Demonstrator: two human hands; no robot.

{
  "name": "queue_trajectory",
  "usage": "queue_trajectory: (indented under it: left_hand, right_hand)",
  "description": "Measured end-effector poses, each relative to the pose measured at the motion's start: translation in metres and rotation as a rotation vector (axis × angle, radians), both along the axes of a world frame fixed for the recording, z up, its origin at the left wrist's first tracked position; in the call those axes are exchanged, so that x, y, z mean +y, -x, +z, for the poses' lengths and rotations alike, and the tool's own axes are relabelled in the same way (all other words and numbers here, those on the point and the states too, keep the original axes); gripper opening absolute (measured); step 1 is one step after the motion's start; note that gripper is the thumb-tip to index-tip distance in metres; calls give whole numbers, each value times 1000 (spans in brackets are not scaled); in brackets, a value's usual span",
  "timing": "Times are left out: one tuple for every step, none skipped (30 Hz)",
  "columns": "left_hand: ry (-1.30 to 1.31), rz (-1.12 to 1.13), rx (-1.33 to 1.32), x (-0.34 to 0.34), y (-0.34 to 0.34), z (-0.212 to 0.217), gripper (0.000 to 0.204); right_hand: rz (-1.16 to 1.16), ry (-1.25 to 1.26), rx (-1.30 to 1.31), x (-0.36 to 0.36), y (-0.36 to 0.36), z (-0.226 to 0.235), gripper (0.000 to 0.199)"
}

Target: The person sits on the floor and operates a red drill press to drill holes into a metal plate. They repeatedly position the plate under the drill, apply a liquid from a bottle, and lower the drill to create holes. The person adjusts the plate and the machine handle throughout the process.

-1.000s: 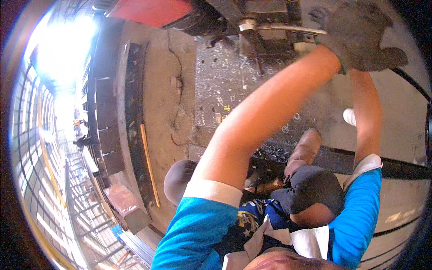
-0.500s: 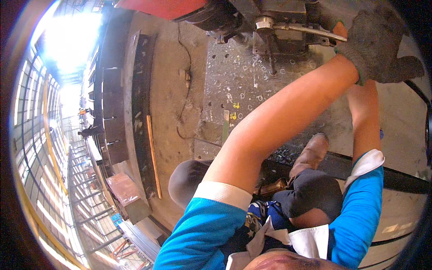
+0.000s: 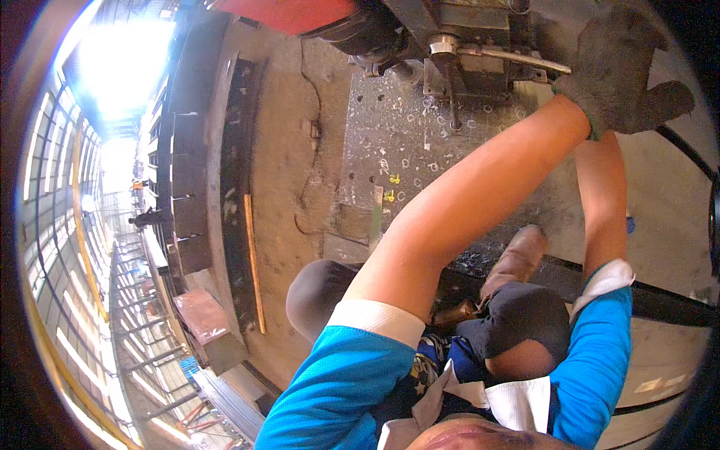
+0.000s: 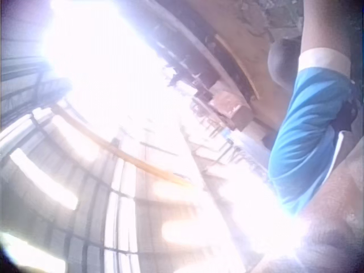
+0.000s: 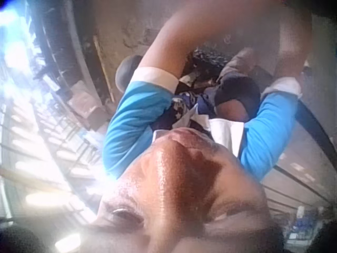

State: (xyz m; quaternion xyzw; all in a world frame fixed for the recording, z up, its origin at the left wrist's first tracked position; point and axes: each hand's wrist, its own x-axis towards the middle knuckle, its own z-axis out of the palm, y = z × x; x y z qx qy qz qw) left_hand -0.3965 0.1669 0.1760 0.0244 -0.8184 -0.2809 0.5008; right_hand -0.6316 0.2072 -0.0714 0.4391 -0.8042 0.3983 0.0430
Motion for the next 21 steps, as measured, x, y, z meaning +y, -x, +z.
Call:
queue_trajectory:
  left_hand:
    - [0, -31, 19, 1, -6, 3, 64]
    - [-6, -51, 40, 2, -9, 6, 63]
    - [-31, -68, 24, 3, -23, 8, 62]
    - [-104, -33, 2, 1, -21, 6, 63]
    - [-181, -11, 3, 0, -19, 4, 64]
    - [-350, -26, -8, 0, -14, 5, 65]
    - [-519, -44, -23, -1, -10, 5, 67]
    - [-252, 205, -7, -9, -5, -5, 65]
    - [-248, 198, -12, -11, -2, -18, 62]
    - [-244, 182, -38, -13, -13, -20, 59]
    - [-255, 152, -56, -12, -18, -21, 56]
    - [-270, 96, -78, -10, -26, -22, 54]
    - [-284, 22, -99, -12, -37, -22, 51]
    - [-315, -59, -118, -10, -52, -19, 48]
    - [-346, -129, -125, -14, -72, -17, 46]
    - [-401, -208, -115, -16, -89, -19, 43]
    - [-429, -102, -181, -31, -142, -29, 41]
    - [-456, 66, -269, -37, -203, -42, 38]
    - [-476, 260, -327, -42, -269, -48, 36]
    - [-444, 425, -423, -45, -312, -70, 31]
    - [-422, 649, -596, -42, -374, -96, 26]
  right_hand:
    - [10, 18, 46, 9, 5, 14, 40]
    - [26, 39, 105, 18, 10, 33, 40]
    - [59, 62, 150, 23, 4, 50, 39]
    - [99, 89, 197, 23, 1, 64, 39]
    - [119, 96, 260, 31, -3, 83, 39]
    - [140, 96, 326, 39, -2, 100, 39]
    - [156, 88, 384, 44, -5, 113, 39]
    - [175, 78, 439, 47, -10, 126, 39]
    - [195, 63, 490, 45, -19, 135, 39]
    - [211, 48, 523, 44, -28, 135, 39]
    - [229, 35, 549, 39, -38, 132, 39]
    - [236, 2, 591, 46, -42, 133, 39]
    - [242, -21, 622, 48, -45, 134, 39]
    - [242, -62, 659, 60, -46, 135, 39]
    - [236, -102, 701, 68, -42, 140, 39]
    - [205, -183, 775, 98, -34, 152, 39]
    - [264, -177, 763, 80, -48, 131, 39]
    - [329, -181, 746, 66, -69, 108, 39]
    - [376, -188, 774, 54, -84, 104, 38]
    - [355, -242, 853, 70, -74, 112, 38]
    - [393, -258, 841, 63, -86, 83, 38]
